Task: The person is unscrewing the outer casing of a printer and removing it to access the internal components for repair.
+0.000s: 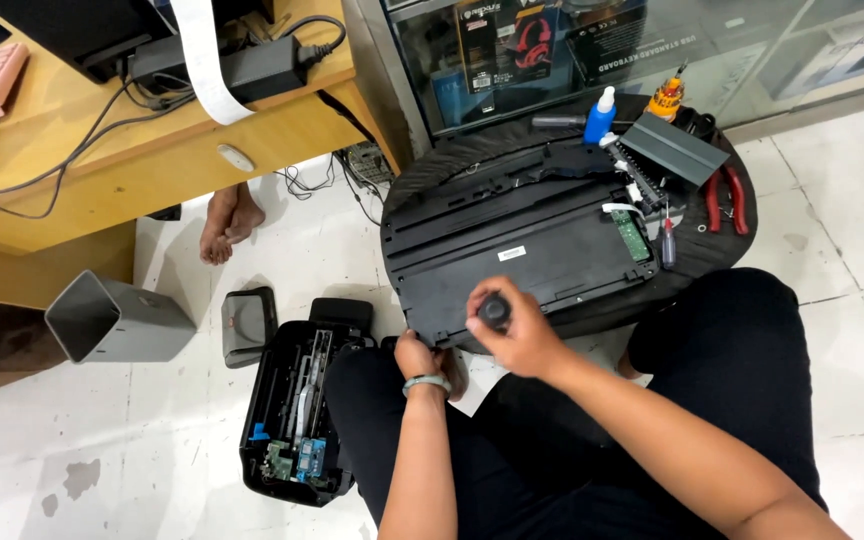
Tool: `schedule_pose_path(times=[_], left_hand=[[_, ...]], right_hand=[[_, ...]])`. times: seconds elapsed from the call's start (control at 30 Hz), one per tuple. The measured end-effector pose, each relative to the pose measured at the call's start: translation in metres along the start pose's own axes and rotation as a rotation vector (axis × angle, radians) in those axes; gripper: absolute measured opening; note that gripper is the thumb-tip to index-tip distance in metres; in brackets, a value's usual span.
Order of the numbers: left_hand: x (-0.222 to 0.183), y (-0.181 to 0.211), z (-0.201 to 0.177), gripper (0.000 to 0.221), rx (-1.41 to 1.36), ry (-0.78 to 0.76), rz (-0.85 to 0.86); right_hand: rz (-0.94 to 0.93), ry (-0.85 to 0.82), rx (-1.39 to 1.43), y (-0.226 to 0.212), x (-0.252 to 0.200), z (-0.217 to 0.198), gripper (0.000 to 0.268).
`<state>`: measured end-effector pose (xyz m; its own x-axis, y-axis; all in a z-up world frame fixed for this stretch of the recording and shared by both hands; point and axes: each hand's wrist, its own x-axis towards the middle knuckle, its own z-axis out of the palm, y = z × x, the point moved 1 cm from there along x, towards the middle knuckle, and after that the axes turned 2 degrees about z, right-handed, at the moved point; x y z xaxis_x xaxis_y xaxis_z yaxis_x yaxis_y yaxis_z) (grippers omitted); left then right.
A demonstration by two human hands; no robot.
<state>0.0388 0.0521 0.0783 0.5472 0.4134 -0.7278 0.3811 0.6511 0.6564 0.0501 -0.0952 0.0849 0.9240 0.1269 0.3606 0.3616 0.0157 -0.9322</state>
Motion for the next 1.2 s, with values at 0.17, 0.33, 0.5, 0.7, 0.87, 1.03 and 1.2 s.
schedule_pose_path(times=[0.17,0.33,0.5,0.7,0.87,1.03,1.2], left_hand=[[0.036,-0.023,-0.015,0.060,0.044,0.004,0.025],[0.010,0.001,-0.006,0.057,0.054,-0.017,0.052],[0.100,-0.038,-0.025,0.048,0.133,0.213,0.216],[0.075,-0.042,-0.005,0.032,0.642,0.343,0.867],[0.020,-0.051,0.036,0.026,0.734,-0.061,1.617],[0.009,-0.074,0.054,0.018,0.785,-0.683,1.580],[-0.011,-0.078,0.067,0.016,0.824,-1.159,1.350]], right_hand=[[-0.113,0.142,-0.119,-0.055,0.027,-0.057,0.027],[0.058,0.238,-0.479,-0.066,0.055,-0.157,0.018],[0.384,0.119,-1.292,-0.017,0.075,-0.294,0.038],[0.592,0.195,-1.405,0.066,0.032,-0.368,0.022],[0.690,0.254,-1.232,0.108,0.020,-0.382,0.027],[0.728,0.136,-1.286,0.116,0.044,-0.366,0.027],[0.759,0.058,-1.367,0.130,0.054,-0.363,0.041]])
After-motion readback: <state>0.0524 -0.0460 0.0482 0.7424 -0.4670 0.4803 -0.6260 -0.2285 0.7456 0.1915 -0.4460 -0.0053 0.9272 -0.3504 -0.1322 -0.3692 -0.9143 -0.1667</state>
